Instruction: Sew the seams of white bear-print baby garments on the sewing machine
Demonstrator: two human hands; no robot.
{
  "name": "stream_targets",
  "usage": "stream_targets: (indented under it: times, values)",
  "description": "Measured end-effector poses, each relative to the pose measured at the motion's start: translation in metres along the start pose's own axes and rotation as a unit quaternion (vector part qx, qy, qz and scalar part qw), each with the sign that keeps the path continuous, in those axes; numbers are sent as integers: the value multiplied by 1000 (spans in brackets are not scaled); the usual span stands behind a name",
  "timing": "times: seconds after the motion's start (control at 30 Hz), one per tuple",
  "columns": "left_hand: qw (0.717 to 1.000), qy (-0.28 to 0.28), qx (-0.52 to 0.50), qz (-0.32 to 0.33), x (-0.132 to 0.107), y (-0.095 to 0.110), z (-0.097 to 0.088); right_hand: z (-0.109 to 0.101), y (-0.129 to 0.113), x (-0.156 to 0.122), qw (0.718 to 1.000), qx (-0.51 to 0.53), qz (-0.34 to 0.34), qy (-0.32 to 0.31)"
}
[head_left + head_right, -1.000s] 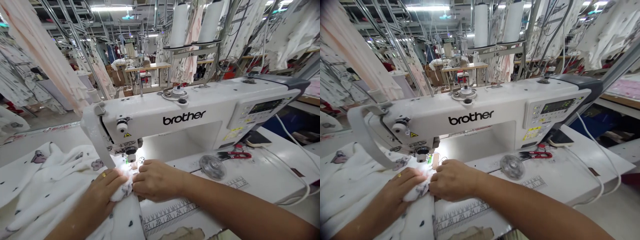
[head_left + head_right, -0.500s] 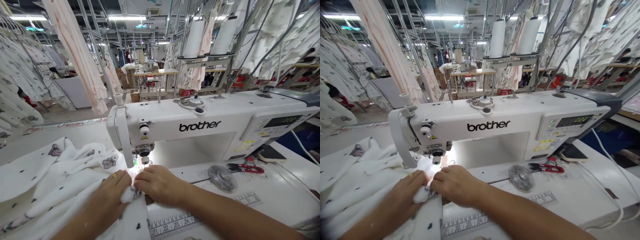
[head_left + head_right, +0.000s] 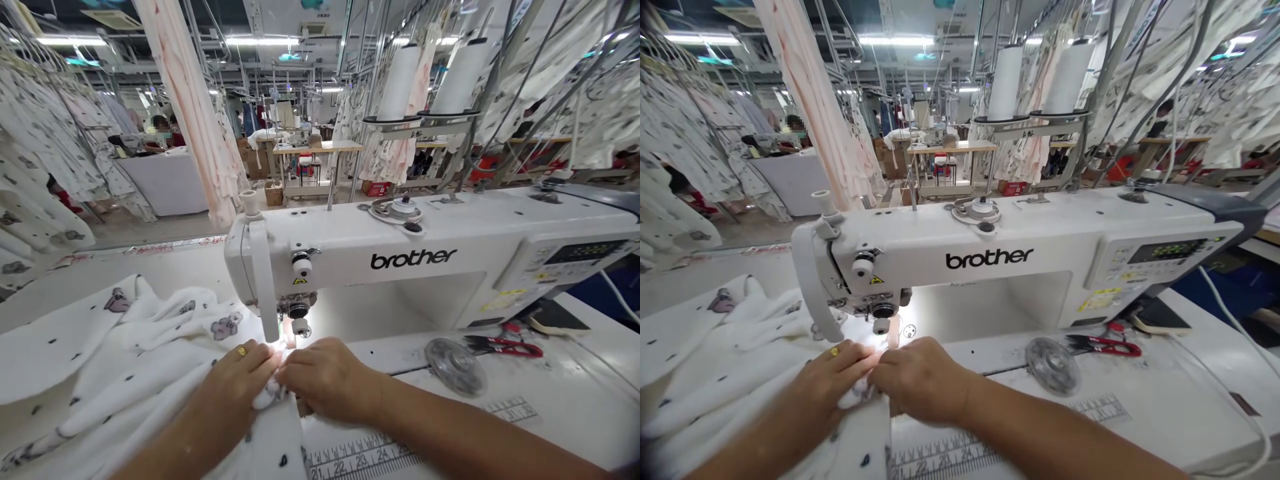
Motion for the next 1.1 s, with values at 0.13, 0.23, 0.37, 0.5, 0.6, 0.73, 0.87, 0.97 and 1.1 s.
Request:
stream_targets:
  times: [0.13, 0.23, 0.37, 0.5, 0.6, 0.73, 0.87, 0.97, 1.1]
  values:
    - [973, -40, -212, -81, 4, -20, -2, -8, 16, -5, 994, 58, 72, -56]
    - [949, -20, -283, -134, 6, -33, -4, -11, 23, -7, 989, 37, 79, -122]
    - [950, -16, -266, -162, 4, -37, -4, -10, 20, -5, 982, -8, 43, -183]
    - [972, -57, -210, -91, 1, -26, -1, -8, 17, -1, 978, -22, 40, -204]
    - [991, -48, -121, -38, 0, -19, -1, -8, 17, -2, 976, -17, 40, -211]
    - [999, -36, -1, 28, -3, -11, 1, -11, 21, -4, 981, 10, 47, -189]
    - [996, -35, 75, 46, -8, -5, 5, -13, 23, -4, 986, 25, 60, -156]
    - [994, -32, 102, 35, -9, 1, 6, -13, 21, -3, 985, 21, 64, -157]
    - [990, -13, 131, 48, -7, 6, 2, -12, 17, -2, 983, 12, 74, -167]
Point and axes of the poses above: each hand's wrist, its own x-axis towards the middle knuckle, its own z-axis out of the palm, y = z × x, the point moved 4 cm from there along x, towards the middle knuckle, and after that the axes turned 15 degrees about -y, right-handed, at the moved point
